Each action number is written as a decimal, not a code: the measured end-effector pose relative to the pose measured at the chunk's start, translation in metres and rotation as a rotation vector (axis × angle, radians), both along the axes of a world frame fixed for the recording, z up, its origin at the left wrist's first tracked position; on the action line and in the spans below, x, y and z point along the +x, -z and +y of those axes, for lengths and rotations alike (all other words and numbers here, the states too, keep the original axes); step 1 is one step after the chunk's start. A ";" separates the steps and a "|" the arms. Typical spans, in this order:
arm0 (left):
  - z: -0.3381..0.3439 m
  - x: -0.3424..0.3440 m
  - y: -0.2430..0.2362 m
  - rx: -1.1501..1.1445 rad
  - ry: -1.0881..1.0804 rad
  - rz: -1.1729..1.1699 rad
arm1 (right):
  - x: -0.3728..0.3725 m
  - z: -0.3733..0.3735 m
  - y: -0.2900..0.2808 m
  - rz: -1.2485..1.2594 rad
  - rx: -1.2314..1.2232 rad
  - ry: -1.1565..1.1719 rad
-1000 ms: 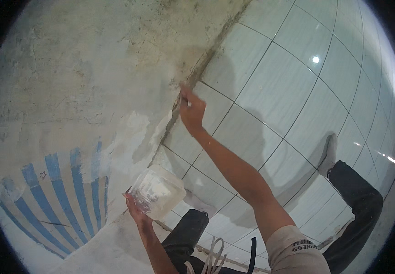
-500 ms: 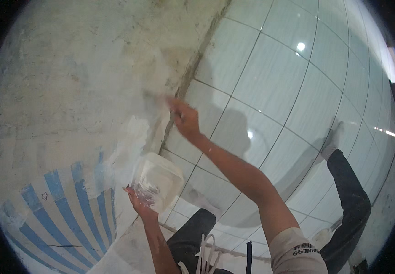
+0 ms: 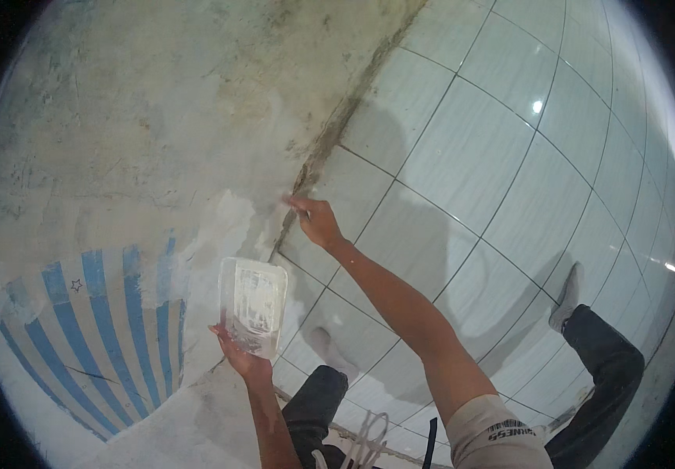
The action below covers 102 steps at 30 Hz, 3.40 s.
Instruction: The person applies plaster from a plastic container onto a wall using a putty knife, spreading the material over damaged areas and over a blue-and-white painted section.
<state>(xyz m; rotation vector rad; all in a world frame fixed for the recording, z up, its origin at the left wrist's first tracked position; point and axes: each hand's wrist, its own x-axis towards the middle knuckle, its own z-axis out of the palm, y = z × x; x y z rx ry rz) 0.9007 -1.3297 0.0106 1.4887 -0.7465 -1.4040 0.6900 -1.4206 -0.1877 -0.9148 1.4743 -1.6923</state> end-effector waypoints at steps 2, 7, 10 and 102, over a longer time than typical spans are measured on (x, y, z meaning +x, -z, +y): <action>0.011 0.002 -0.002 -0.016 -0.005 0.017 | -0.010 0.016 0.001 -0.016 0.092 -0.066; 0.035 -0.003 -0.001 -0.051 0.055 -0.144 | -0.040 0.003 0.033 -0.077 0.221 0.191; 0.036 0.000 -0.012 0.068 -0.127 -0.166 | -0.051 -0.034 0.031 -0.120 0.224 0.473; -0.005 -0.022 0.015 0.102 0.051 -0.244 | -0.049 -0.070 0.013 -0.134 0.336 0.606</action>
